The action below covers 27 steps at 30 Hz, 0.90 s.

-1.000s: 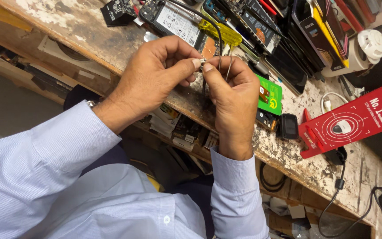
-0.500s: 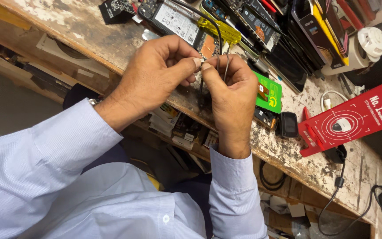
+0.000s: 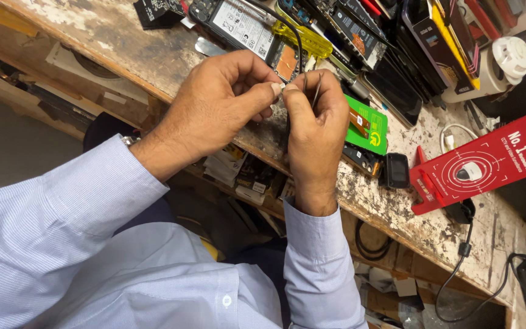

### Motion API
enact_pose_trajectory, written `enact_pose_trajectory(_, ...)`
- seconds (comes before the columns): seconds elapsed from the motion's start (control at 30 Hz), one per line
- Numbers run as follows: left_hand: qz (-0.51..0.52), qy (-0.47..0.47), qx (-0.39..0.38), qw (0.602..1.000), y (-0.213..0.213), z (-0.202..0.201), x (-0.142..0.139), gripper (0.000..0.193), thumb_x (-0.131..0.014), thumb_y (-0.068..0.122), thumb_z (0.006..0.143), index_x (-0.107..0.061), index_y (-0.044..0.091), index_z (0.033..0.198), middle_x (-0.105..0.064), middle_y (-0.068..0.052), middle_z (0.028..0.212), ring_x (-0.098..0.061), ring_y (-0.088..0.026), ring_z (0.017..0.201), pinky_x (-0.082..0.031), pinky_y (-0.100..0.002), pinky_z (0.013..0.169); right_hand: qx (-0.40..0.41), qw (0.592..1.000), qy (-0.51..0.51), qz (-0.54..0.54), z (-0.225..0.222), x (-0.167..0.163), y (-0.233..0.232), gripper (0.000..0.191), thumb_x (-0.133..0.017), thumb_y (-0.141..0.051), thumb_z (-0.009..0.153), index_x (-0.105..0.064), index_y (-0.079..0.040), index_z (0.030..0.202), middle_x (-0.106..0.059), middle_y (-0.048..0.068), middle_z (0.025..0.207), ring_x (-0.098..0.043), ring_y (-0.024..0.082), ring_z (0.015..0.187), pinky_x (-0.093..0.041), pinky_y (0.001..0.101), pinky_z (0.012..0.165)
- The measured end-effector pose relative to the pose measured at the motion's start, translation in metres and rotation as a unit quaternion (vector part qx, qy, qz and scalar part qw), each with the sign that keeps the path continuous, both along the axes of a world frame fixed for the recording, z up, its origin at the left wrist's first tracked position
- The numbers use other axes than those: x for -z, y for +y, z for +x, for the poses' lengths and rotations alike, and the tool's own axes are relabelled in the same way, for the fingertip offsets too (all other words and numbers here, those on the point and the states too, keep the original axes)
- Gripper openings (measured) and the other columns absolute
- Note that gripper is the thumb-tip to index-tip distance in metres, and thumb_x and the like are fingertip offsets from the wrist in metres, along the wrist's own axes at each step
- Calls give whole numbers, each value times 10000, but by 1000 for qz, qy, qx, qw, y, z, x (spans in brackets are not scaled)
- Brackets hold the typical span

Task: The person works at a cluttered repair bench manipulating a small charging cable and its connector by hand, using tweezers to adjust the connector end. They then pick up a smartphone, tap its screen while the cable is attached, and hold the phone to view it.

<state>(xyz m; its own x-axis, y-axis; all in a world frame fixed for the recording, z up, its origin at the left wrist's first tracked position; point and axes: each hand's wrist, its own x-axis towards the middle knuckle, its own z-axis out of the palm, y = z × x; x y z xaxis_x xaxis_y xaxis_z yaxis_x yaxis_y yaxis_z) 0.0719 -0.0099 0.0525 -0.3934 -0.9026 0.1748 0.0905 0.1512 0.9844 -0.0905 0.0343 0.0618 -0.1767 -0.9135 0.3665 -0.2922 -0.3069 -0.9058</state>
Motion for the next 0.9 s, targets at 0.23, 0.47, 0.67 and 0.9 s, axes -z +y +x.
enact_pose_trajectory(0.23, 27, 67, 20, 997, -2, -3, 4, 147, -662, 167, 985, -685, 29, 1030, -730, -15, 851, -725, -69, 753, -615, -228, 670, 36, 998, -43, -31, 0, -14, 11, 64, -627, -53, 1067, -592, -48, 1014, -550, -42, 837, -396, 31, 650, -296, 215, 551)
enact_pose_trajectory(0.47, 77, 129, 43, 988, -4, -4, 9, 139, -637, 118, 984, -668, 5, 1059, -719, -43, 885, -713, -86, 776, -606, -232, 673, 51, 996, 17, -72, -10, -9, 31, 120, -553, -155, 1152, -597, -61, 1212, -608, -17, 1012, -520, 34, 827, -387, 187, 663)
enact_pose_trajectory(0.67, 76, 116, 47, 989, -3, -2, 10, 140, -622, 113, 994, -667, 6, 1073, -723, -38, 906, -716, -84, 801, -606, -227, 695, 42, 989, 103, -101, -13, 8, 35, 296, -450, -207, 1226, -614, -44, 1411, -622, 9, 1050, -525, 40, 855, -433, 179, 729)
enact_pose_trajectory(0.9, 56, 134, 61, 987, -2, 0, 10, 142, -638, 118, 1003, -679, 5, 1078, -714, -34, 914, -713, -83, 823, -602, -229, 720, 51, 994, 38, -92, -10, 11, 33, 201, -626, -65, 1112, -640, -13, 1306, -678, 18, 1103, -648, 70, 983, -544, 211, 885)
